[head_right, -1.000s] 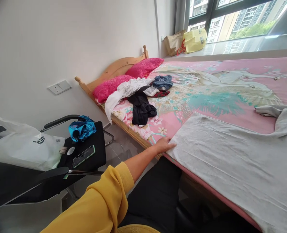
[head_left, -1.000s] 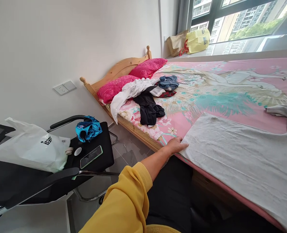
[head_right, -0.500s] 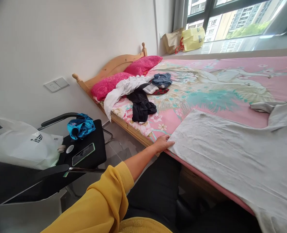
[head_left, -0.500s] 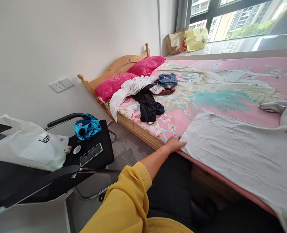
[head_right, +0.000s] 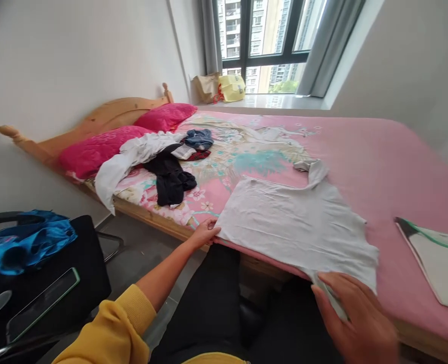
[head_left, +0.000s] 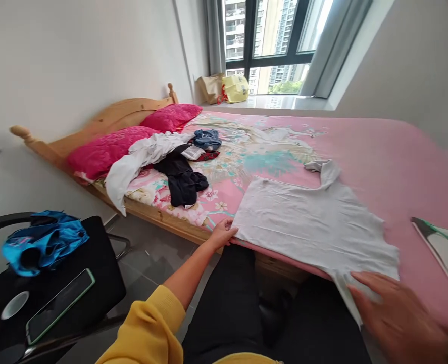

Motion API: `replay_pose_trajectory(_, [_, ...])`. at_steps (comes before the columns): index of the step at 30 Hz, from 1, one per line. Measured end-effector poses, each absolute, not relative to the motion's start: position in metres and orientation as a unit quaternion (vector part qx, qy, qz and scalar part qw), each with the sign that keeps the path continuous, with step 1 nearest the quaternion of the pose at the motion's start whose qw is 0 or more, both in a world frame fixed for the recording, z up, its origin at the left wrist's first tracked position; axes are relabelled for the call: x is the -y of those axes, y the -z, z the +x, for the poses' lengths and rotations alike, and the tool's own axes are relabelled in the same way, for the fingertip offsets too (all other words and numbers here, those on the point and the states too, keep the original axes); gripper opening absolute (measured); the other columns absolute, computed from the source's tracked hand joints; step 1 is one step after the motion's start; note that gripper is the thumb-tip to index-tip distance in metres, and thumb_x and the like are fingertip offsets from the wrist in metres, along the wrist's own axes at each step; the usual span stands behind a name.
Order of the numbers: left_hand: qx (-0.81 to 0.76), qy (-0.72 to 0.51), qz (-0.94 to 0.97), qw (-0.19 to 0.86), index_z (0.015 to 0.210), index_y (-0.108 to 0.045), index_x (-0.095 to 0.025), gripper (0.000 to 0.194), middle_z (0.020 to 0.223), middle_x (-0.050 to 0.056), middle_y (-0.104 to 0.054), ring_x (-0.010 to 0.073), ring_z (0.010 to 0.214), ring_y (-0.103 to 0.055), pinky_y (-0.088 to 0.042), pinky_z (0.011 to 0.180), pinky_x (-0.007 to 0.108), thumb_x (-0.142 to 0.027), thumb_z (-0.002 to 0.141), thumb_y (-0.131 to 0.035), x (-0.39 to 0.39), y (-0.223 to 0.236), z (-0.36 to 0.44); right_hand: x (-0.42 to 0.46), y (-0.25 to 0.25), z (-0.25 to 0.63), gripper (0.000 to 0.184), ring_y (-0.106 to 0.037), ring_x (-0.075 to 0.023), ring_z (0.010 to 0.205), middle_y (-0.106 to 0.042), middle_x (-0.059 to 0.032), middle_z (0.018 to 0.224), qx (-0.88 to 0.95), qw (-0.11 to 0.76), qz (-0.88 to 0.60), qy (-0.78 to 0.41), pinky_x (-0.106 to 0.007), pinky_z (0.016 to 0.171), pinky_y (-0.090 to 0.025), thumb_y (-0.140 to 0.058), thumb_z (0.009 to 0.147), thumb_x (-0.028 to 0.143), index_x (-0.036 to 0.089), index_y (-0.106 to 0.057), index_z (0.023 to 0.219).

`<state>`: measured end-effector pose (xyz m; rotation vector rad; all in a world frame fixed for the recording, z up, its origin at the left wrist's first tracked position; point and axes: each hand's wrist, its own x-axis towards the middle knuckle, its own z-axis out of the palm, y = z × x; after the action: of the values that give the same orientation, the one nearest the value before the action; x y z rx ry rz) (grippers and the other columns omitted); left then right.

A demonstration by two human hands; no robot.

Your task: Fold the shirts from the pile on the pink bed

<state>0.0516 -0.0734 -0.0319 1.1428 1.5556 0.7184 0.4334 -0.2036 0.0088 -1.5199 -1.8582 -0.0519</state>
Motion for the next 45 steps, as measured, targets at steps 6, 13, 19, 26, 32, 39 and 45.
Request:
replay_pose_trajectory(6, [-0.648,-0.313,0.458,0.522,0.114,-0.048,-0.017,0.046,0.067,-0.003,-0.063,0.0101,0.046,-0.058,-0.038,0.035,0.016,-0.039,0.076,-0.064,0.069,0.036,0.053,0.192,0.074,0.445,0.046,-0.059,-0.0289,0.090,-0.061,-0.0096,0.096,0.705,0.274,-0.652,0.056,-0.045,0.079,-0.047,-0.048,0.080,0.062,0.023,-0.052,0.105])
replay_pose_trajectory(13, [-0.649,-0.308,0.469,0.514,0.114,-0.046,-0.017,0.043,0.066,-0.003,-0.062,0.0104,0.044,-0.058,-0.039,0.036,0.017,-0.033,0.077,-0.061,0.060,0.033,0.056,0.175,0.086,0.437,0.035,-0.058,-0.0250,0.088,-0.061,-0.0097,0.100,0.659,0.239,-0.706,0.097,-0.037,0.072,-0.047,-0.044,0.087,0.032,0.020,-0.046,0.120])
replay_pose_trajectory(19, [-0.650,-0.300,0.487,0.499,0.115,-0.047,-0.019,0.045,0.068,-0.004,-0.062,0.0078,0.038,-0.049,-0.038,0.037,0.019,-0.035,0.075,-0.060,0.060,0.036,0.052,0.182,0.064,0.444,0.037,-0.060,-0.0160,0.068,-0.060,-0.0030,0.086,0.697,0.173,-0.693,0.062,-0.026,0.056,-0.045,-0.037,0.087,0.021,0.028,-0.054,0.119])
replay_pose_trajectory(26, [-0.694,-0.219,0.662,0.181,0.113,-0.056,-0.021,0.041,0.075,0.000,-0.061,0.0202,0.076,-0.061,-0.049,0.071,0.033,-0.040,0.077,-0.056,0.068,0.019,0.029,0.174,0.022,0.436,0.031,-0.060,-0.0164,0.076,-0.061,-0.0040,0.082,0.716,0.143,-0.682,-0.036,-0.026,0.061,-0.046,-0.037,0.092,0.036,0.022,-0.064,0.086])
replay_pose_trajectory(32, [-0.486,-0.254,0.829,0.113,0.113,-0.059,-0.020,0.034,0.120,0.007,-0.061,0.0178,0.117,-0.050,-0.037,0.102,0.034,-0.026,0.090,-0.035,0.030,0.006,0.105,0.097,-0.006,0.372,0.036,-0.047,-0.0184,0.119,-0.055,-0.0097,0.124,0.767,0.265,-0.576,-0.096,-0.036,0.103,-0.038,-0.033,0.094,0.030,0.017,-0.053,0.122])
replay_pose_trajectory(39, [-0.468,-0.031,0.876,0.109,0.139,-0.035,-0.031,0.053,0.151,0.002,-0.026,0.0241,0.139,-0.020,-0.009,0.112,0.054,-0.049,0.089,-0.036,-0.031,0.035,0.141,0.007,0.047,0.414,0.055,-0.019,-0.0184,0.138,-0.027,-0.0047,0.150,0.790,0.075,-0.596,-0.121,-0.042,0.114,-0.012,-0.034,0.092,0.045,0.021,-0.033,0.141])
replay_pose_trajectory(45, [-0.642,-0.028,0.764,0.055,0.131,-0.047,-0.022,0.048,0.144,0.012,-0.039,0.0292,0.134,-0.030,-0.012,0.106,0.062,-0.041,0.089,-0.035,-0.094,0.024,0.137,-0.060,0.032,0.473,0.061,-0.028,-0.0275,0.134,-0.031,-0.0175,0.146,0.598,-0.027,-0.796,-0.093,-0.044,0.107,-0.024,-0.032,0.090,0.043,0.006,-0.034,0.139])
